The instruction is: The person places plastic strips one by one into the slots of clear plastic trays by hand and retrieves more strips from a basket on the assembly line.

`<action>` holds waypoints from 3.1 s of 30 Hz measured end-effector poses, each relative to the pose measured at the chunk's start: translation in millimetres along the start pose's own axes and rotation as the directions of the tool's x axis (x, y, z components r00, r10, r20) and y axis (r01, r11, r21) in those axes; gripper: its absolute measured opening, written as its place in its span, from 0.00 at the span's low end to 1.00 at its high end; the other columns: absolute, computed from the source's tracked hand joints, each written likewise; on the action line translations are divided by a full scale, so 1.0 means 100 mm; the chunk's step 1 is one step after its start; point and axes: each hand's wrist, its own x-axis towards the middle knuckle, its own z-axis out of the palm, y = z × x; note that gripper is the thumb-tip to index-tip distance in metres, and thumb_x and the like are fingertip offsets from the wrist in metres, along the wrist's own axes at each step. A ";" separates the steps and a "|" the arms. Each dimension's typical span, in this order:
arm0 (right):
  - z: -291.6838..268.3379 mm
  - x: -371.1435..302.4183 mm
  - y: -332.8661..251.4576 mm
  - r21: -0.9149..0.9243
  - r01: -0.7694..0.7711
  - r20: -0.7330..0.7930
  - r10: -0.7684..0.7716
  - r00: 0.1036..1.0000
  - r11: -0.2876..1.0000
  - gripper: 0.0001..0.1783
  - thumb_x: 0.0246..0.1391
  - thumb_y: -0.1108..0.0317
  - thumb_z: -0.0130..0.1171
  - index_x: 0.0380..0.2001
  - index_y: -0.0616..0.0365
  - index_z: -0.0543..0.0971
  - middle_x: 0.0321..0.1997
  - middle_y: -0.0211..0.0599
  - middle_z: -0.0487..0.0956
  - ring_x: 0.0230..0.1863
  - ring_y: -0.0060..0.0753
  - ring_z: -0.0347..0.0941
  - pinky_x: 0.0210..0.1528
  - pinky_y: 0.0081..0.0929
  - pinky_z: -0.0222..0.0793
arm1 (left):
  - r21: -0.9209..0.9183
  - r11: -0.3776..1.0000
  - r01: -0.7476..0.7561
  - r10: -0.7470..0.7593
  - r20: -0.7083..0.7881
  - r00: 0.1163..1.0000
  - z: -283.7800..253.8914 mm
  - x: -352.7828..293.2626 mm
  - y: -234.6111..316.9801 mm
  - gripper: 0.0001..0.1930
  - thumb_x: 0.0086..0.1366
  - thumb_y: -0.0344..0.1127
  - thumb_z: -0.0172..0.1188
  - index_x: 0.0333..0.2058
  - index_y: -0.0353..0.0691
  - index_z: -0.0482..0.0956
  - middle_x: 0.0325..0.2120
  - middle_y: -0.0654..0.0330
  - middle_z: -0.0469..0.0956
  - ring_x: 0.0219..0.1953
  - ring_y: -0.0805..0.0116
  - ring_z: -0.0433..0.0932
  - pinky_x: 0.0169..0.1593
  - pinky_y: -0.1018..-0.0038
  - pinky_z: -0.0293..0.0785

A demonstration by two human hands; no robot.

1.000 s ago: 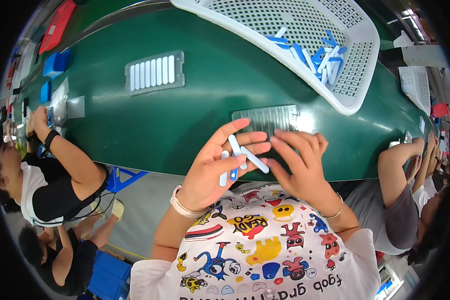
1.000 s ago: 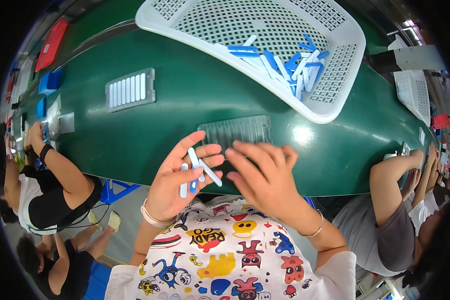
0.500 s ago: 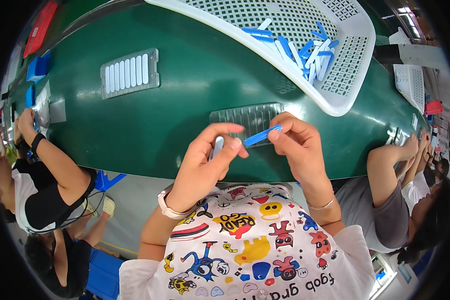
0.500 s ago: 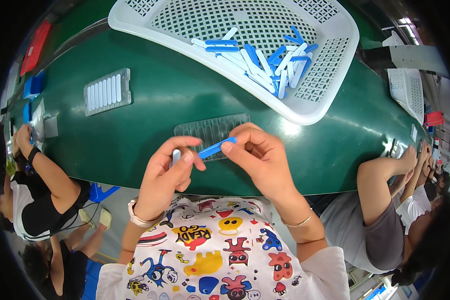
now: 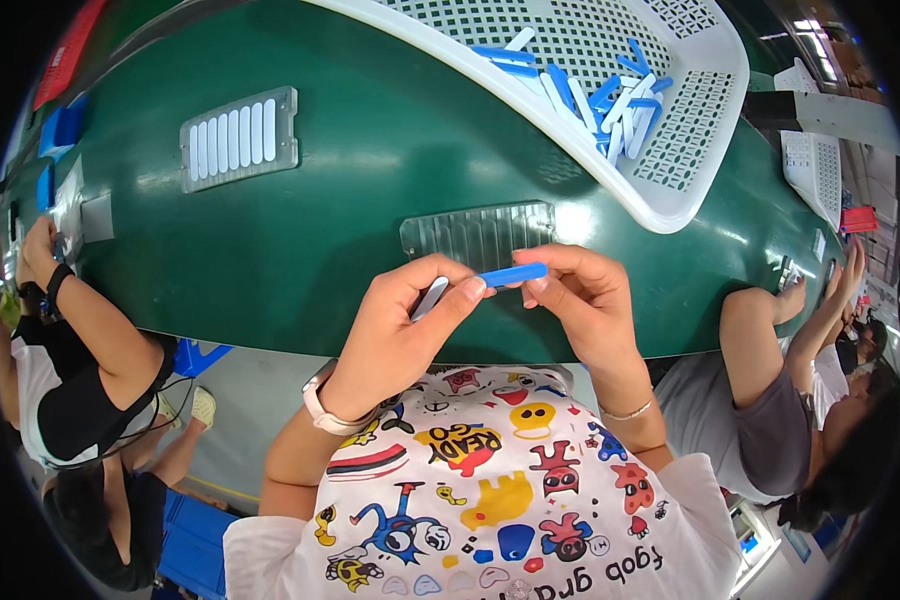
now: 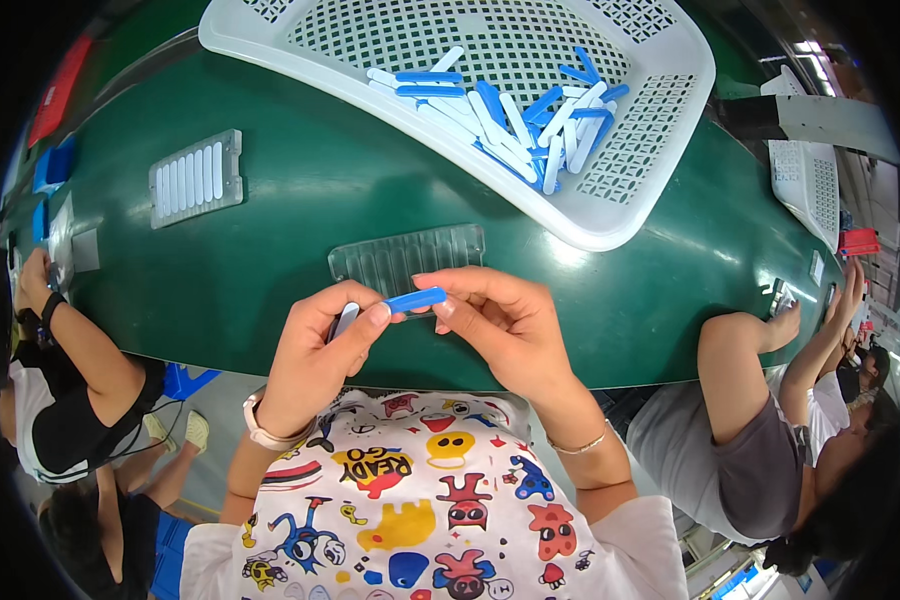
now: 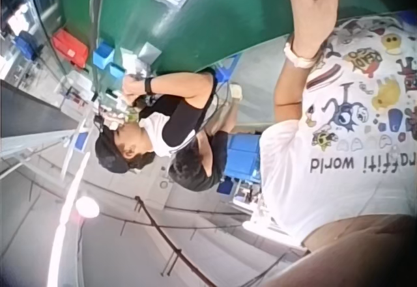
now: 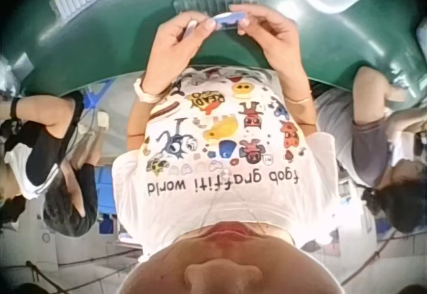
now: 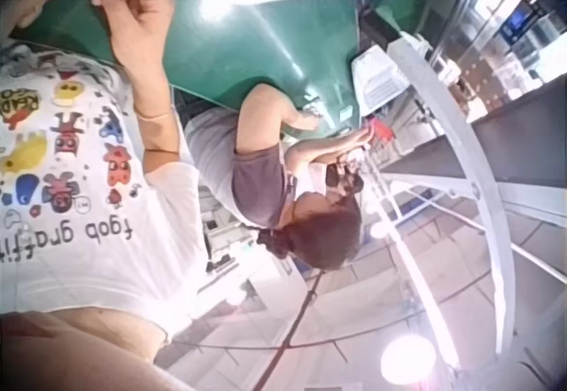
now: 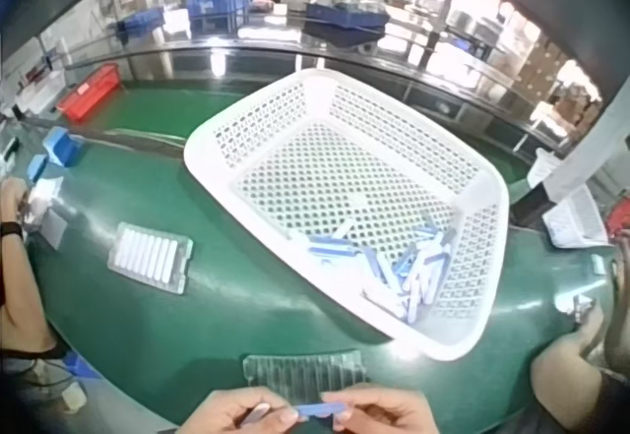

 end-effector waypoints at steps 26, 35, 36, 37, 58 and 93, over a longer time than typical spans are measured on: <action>-0.24 0.40 -0.17 -0.842 0.328 0.217 -0.288 0.933 0.429 0.23 0.41 0.71 0.67 0.44 0.58 0.75 0.46 0.39 0.73 0.46 0.44 0.70 0.46 0.33 0.67 | -0.518 0.848 0.111 -0.004 0.203 0.979 -0.06 -0.02 -0.14 0.22 0.69 0.33 0.39 0.61 0.38 0.56 0.42 0.49 0.72 0.33 0.70 0.72 0.34 0.79 0.68; 0.14 0.11 -0.16 -0.645 0.546 0.415 -0.354 0.838 0.536 0.23 0.37 0.70 0.69 0.42 0.56 0.78 0.44 0.37 0.73 0.40 0.36 0.70 0.39 0.29 0.68 | -0.002 0.984 -0.179 0.177 0.141 0.974 0.04 -0.09 -0.16 0.35 0.67 0.63 0.28 0.61 0.42 0.52 0.20 0.67 0.62 0.21 0.82 0.55 0.24 0.85 0.50; 0.14 0.11 -0.10 -0.615 0.601 0.460 -0.388 0.799 0.510 0.19 0.38 0.71 0.68 0.39 0.57 0.79 0.41 0.35 0.74 0.36 0.34 0.69 0.36 0.27 0.67 | 0.009 0.966 -0.260 0.258 0.093 0.962 0.09 -0.08 -0.19 0.36 0.67 0.64 0.28 0.61 0.41 0.52 0.21 0.66 0.63 0.22 0.81 0.56 0.24 0.85 0.50; 0.13 0.11 -0.05 -0.583 0.654 0.502 -0.420 0.756 0.482 0.15 0.39 0.72 0.67 0.35 0.57 0.79 0.39 0.34 0.74 0.33 0.32 0.69 0.33 0.26 0.66 | 0.024 0.941 -0.338 0.337 0.046 0.940 0.11 -0.08 -0.21 0.37 0.67 0.65 0.27 0.62 0.40 0.51 0.22 0.66 0.64 0.22 0.81 0.56 0.24 0.85 0.51; -0.12 -0.01 0.03 -0.634 0.619 0.327 -0.564 0.758 0.464 0.12 0.40 0.80 0.65 0.32 0.58 0.80 0.34 0.34 0.78 0.31 0.31 0.72 0.32 0.23 0.67 | 0.325 0.875 -0.358 0.359 0.060 0.932 0.04 -0.10 -0.01 0.21 0.63 0.24 0.50 0.55 0.37 0.60 0.27 0.55 0.78 0.21 0.64 0.74 0.28 0.75 0.69; 0.17 0.35 -0.49 -0.726 0.560 0.526 -0.203 0.826 0.398 0.16 0.38 0.77 0.61 0.36 0.55 0.78 0.38 0.34 0.70 0.36 0.37 0.69 0.36 0.30 0.66 | -0.662 0.742 -0.105 0.198 0.067 0.978 -0.04 -0.12 -0.12 0.28 0.61 0.15 0.41 0.58 0.44 0.50 0.58 0.39 0.58 0.63 0.50 0.59 0.62 0.60 0.60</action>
